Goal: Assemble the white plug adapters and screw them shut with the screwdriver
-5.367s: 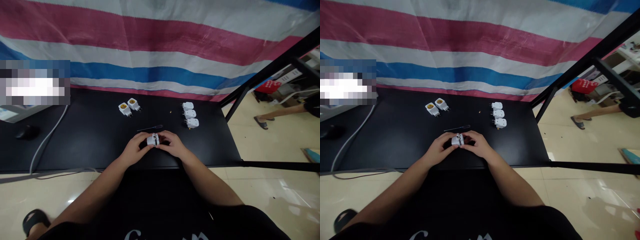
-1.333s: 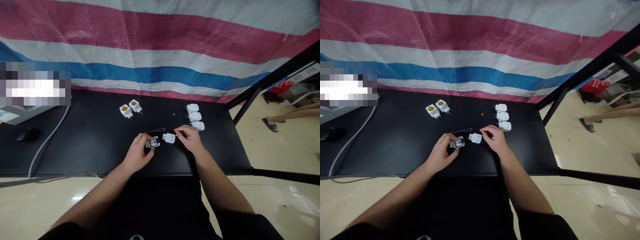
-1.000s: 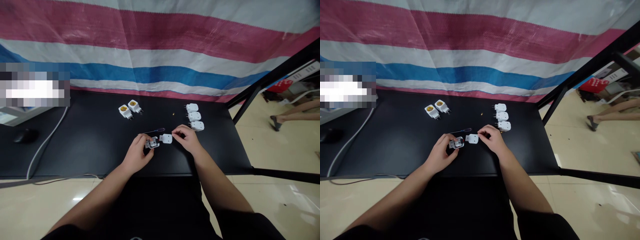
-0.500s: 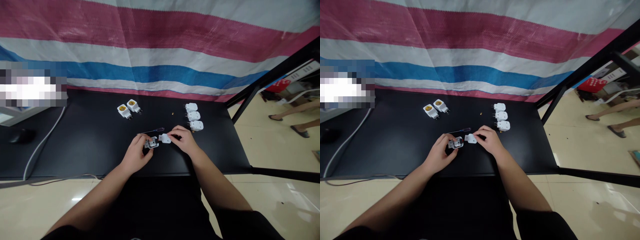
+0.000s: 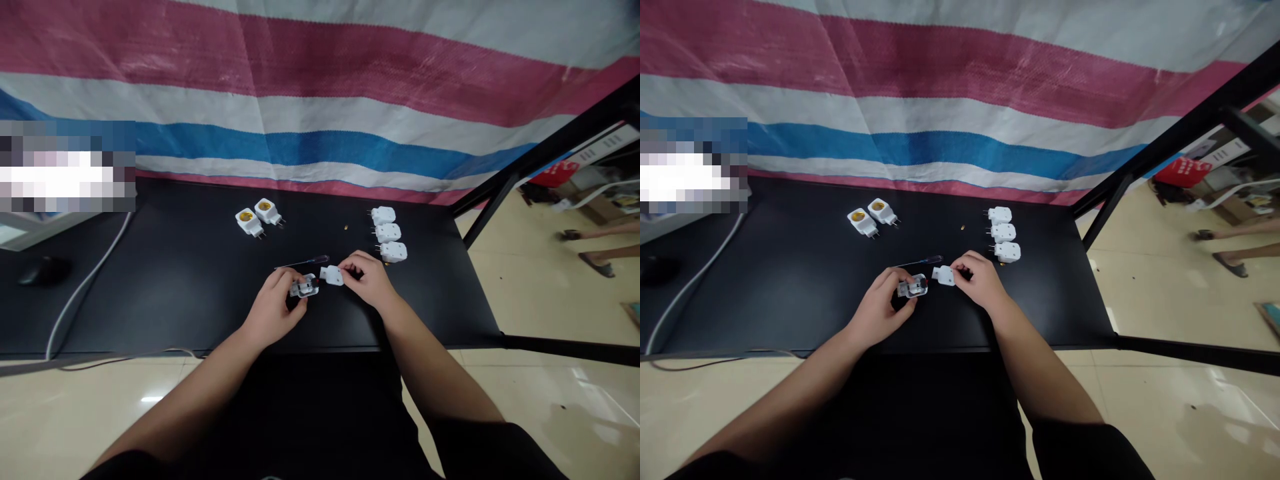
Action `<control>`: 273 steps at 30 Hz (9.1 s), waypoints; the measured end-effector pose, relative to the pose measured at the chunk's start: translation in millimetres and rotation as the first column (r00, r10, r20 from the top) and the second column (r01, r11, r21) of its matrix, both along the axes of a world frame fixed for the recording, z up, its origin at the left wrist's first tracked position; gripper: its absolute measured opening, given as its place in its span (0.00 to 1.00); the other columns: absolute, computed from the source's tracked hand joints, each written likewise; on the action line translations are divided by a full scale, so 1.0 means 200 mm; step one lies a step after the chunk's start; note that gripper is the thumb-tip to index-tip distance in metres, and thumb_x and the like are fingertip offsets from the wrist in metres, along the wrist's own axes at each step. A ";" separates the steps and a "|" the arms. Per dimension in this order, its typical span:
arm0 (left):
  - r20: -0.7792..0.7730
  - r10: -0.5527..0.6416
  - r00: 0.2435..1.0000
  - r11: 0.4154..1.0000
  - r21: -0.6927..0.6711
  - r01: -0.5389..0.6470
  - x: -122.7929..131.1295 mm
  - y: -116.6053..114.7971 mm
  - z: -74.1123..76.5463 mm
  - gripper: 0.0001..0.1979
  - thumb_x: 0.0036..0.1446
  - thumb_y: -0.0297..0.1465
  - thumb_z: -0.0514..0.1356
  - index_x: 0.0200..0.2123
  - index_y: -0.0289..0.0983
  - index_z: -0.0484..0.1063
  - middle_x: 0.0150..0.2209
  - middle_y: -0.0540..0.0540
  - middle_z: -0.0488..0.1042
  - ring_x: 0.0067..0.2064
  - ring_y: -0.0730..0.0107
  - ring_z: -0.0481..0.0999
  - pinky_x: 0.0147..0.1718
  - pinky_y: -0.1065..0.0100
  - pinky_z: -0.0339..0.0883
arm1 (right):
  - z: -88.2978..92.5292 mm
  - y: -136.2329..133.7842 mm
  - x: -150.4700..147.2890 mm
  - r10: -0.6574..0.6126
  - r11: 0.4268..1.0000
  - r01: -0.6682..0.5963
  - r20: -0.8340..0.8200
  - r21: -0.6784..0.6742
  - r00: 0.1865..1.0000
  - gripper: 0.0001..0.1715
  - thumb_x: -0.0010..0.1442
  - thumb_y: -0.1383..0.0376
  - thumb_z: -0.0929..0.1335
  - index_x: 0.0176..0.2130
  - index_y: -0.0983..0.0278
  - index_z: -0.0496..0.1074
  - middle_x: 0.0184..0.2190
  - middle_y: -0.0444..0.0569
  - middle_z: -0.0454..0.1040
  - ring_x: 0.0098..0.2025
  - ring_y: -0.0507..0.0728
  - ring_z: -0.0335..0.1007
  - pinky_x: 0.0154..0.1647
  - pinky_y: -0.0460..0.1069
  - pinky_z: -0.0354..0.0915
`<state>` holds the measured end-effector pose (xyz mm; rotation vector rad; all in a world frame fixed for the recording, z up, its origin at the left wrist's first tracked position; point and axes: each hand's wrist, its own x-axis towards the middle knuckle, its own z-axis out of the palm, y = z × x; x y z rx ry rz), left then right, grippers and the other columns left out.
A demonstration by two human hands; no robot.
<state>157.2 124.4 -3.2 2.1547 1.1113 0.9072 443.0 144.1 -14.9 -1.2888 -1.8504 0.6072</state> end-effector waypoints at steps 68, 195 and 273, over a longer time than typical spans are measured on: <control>0.111 -0.065 0.992 0.998 -0.001 0.065 -0.01 0.01 0.00 0.24 0.66 0.22 0.66 0.63 0.42 0.75 0.55 0.39 0.82 0.55 0.57 0.85 0.52 0.55 0.84 | 0.06 -0.12 -0.17 0.289 0.956 -0.292 0.088 0.030 0.953 0.10 0.73 0.62 0.73 0.53 0.54 0.77 0.43 0.50 0.82 0.43 0.61 0.81 0.48 0.59 0.79; 0.638 0.139 0.758 0.940 -0.325 0.101 0.15 0.61 -0.08 0.26 0.57 0.34 0.78 0.53 0.42 0.71 0.51 0.44 0.80 0.50 0.63 0.82 0.44 0.65 0.76 | 0.06 0.33 -0.26 0.008 0.983 0.002 -0.052 0.182 0.999 0.18 0.66 0.68 0.72 0.54 0.58 0.81 0.37 0.46 0.77 0.36 0.56 0.77 0.41 0.53 0.78; 0.755 0.230 0.613 0.903 -0.400 0.154 0.18 0.62 -0.08 0.26 0.51 0.31 0.82 0.47 0.42 0.72 0.42 0.49 0.80 0.43 0.68 0.81 0.45 0.66 0.76 | 0.05 0.33 -0.28 0.002 1.000 -0.002 -0.296 0.000 0.955 0.14 0.66 0.63 0.74 0.51 0.56 0.76 0.39 0.46 0.81 0.37 0.57 0.80 0.43 0.55 0.81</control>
